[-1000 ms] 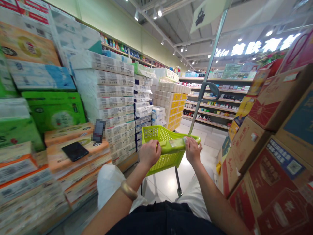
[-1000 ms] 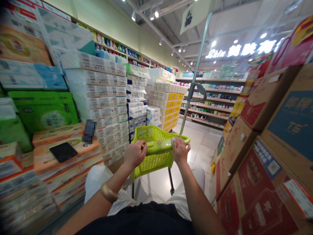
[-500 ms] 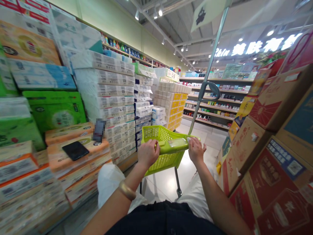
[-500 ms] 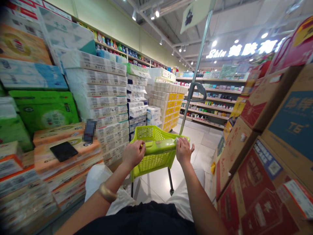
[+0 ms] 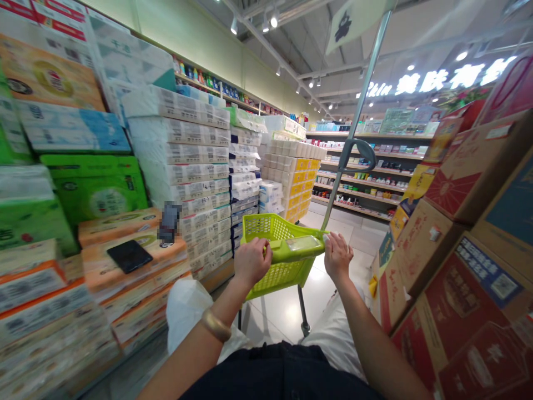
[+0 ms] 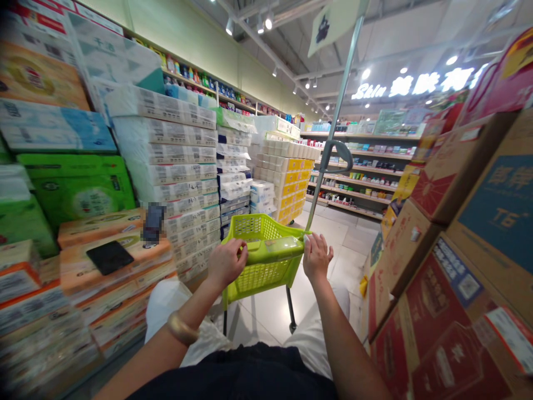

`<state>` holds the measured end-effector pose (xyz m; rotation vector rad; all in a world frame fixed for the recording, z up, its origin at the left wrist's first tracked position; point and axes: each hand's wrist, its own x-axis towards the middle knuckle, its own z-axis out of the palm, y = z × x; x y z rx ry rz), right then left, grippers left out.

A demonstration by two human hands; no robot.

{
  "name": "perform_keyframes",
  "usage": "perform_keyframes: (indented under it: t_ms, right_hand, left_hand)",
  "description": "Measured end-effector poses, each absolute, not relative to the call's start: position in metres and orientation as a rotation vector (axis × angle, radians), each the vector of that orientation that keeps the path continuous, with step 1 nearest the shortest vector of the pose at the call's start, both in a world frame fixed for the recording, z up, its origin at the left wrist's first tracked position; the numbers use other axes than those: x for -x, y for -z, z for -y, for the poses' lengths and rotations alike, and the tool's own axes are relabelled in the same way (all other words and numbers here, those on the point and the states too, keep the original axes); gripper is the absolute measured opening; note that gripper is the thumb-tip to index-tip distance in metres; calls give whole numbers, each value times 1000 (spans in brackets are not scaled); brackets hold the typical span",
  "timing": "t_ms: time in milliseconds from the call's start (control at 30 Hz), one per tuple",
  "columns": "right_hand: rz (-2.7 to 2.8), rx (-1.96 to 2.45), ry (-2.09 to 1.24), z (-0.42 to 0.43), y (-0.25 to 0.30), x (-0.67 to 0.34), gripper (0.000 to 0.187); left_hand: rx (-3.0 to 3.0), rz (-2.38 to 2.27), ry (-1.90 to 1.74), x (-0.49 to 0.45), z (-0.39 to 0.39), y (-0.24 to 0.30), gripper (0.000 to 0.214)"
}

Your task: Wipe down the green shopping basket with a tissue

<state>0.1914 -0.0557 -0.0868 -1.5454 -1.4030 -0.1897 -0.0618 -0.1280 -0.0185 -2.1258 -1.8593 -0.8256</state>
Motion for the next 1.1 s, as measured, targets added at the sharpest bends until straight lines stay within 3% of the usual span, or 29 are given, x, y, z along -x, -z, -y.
perform_keyframes:
  t_ms: [200,333,533,833,1100]
  right_hand:
    - [1190,1553,-164,31,76,-224,59]
    - [1167,1531,-207,26,80,-222,62]
    - [1268,1506,8,43,80,-195,53]
    - [1798,1121,360,111,72,-95,34]
    - [1603,1319,349,86,68,-139,39]
  left_hand:
    - [2113,1824,820,60,128,20,28]
    - [2100,1827,831,61,127,20,27]
    - [2093,1836,823,66,127,21,28]
    - [2095,1829,825,66,126,21,28]
    - [2112,1803,816,64,128,20,28]
